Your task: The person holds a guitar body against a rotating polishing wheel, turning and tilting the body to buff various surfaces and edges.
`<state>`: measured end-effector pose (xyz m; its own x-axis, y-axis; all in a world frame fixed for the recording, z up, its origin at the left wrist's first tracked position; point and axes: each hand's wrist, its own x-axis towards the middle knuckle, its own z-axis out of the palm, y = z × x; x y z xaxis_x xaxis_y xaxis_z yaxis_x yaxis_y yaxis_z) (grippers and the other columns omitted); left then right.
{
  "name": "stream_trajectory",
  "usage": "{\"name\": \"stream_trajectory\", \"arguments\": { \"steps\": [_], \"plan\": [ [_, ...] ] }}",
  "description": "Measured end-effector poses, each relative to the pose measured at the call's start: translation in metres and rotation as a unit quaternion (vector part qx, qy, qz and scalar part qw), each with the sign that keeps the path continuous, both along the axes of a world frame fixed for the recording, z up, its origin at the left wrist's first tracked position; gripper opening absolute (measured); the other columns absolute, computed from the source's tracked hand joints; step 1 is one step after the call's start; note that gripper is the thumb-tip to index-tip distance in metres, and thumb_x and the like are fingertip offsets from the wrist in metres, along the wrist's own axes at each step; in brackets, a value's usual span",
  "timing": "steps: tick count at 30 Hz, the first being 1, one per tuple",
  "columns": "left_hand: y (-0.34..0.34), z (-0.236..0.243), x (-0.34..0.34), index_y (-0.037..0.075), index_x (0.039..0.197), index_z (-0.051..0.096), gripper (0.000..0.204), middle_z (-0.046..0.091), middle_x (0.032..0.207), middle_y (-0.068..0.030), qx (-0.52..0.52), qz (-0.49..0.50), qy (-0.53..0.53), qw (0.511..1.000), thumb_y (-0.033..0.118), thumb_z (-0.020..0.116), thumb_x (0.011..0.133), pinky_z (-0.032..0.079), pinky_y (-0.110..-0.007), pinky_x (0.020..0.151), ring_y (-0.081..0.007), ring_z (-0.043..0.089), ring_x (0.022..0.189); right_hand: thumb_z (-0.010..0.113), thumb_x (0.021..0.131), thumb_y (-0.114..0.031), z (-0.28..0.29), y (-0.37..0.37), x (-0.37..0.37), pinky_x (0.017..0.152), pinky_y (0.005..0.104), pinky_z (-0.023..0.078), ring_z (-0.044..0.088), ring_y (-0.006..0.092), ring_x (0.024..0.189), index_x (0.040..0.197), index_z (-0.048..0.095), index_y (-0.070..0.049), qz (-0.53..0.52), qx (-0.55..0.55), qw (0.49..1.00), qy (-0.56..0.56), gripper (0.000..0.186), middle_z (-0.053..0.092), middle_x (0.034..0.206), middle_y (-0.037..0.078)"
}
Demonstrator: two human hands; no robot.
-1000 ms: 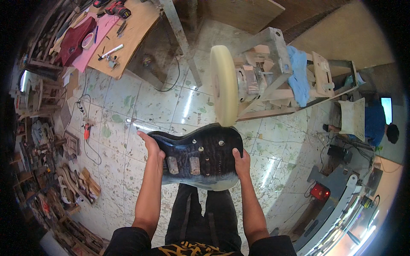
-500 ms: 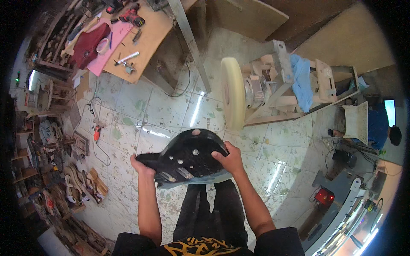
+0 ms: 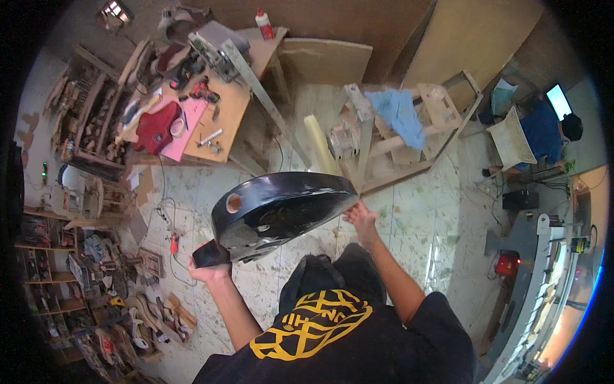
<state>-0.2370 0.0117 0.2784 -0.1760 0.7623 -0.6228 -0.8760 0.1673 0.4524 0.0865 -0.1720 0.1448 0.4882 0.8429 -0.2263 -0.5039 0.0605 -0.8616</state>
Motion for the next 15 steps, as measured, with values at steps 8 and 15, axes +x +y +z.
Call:
{"name": "stream_trajectory", "arguments": {
  "steps": [8,15],
  "plan": [
    [-0.021,0.036,0.044,0.001,0.076,0.052,0.046,0.055,0.076,-0.0148,0.053,0.0,0.0,0.999,0.044,0.038,0.079,0.045,-0.052,0.079,-0.032,0.055,0.075,0.059,0.055,-0.08,0.182,0.007,0.068,0.097,0.0385,0.037,0.05,0.0229,0.113,0.126,0.045,-0.002,-0.076,0.101,0.926,-0.356,0.106,0.055,0.117,0.012],
    [-0.075,0.0,0.047,0.002,0.087,0.048,0.046,0.055,0.082,-0.015,0.005,0.088,0.034,0.996,0.046,0.04,0.077,0.048,-0.05,0.077,-0.0315,0.056,0.077,0.077,0.063,-0.052,0.153,0.028,0.085,0.078,0.0341,0.045,0.059,0.0218,0.084,0.104,0.059,-0.002,0.231,-0.022,0.885,-0.404,0.066,0.062,0.088,0.013]
  ]
}}
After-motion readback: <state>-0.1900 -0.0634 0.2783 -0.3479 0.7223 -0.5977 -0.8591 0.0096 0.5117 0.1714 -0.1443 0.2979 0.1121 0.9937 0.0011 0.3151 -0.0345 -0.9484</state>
